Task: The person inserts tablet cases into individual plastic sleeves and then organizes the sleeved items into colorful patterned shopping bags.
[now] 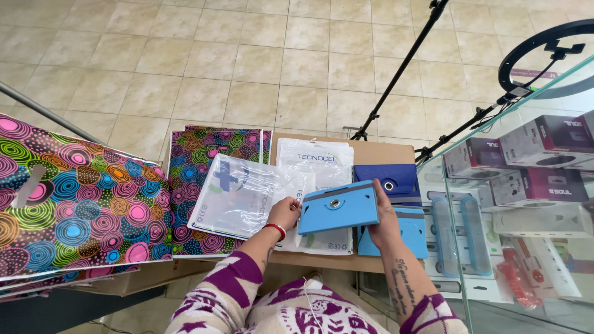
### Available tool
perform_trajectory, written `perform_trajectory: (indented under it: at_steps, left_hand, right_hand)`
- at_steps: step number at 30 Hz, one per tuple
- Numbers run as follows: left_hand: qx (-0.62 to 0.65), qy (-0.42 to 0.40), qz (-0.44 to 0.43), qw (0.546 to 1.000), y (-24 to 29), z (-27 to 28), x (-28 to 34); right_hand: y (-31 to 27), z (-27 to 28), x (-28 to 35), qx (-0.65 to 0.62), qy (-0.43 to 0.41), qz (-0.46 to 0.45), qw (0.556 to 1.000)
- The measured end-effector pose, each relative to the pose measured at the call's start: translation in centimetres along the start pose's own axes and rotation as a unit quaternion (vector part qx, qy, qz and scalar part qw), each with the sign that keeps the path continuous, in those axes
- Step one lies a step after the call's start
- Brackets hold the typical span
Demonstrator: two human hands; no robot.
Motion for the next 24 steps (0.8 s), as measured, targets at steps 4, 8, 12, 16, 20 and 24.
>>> perform_trajectory:
  at_steps: [4, 8, 12, 16, 20, 24]
  left_hand:
    - [0.019, -0.016, -0.008, 1.0, -1.2, -1.0, -1.7]
    - [-0.017, -0.025, -0.028, 0.999, 0.9, -0.1, 0.1]
    - [-0.091, -0.024, -0.043, 0.995, 3.6, 1.0, 1.7]
    - [-0.151, -0.012, -0.074, 0.986, 7.6, 2.0, 3.1]
    - [-0.167, -0.017, -0.128, 0.978, 10.6, 1.7, 3.4]
    - [-0.104, 0.017, -0.171, 0.98, 15.2, 4.0, 5.5]
  right_hand:
    - [3.4, -0.3, -0.6, -0.109, -0.005, -0.128, 0.986]
    - [3.7, -0.6, -0.1, -0.021, -0.004, -0.155, 0.988]
    - [2.7, -0.5, 0.9, 0.048, 0.029, -0.157, 0.986]
    - [0.4, -2.5, 2.6, 0.057, 0.054, -0.111, 0.991]
    - [-2.0, -5.7, 5.2, 0.028, 0.092, -0.075, 0.992]
    - [-4.8, -10.5, 8.0, 0.128, 0.071, -0.032, 0.989]
Point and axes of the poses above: each hand's wrist, its own x-axis away from the middle knuckle, its own z-axis out of the back of the hand, y = z × x, the point moved 10 cm from there along -x, towards the middle knuckle, and after that the axes turned 8 degrees about -z, right-handed, at the moved point
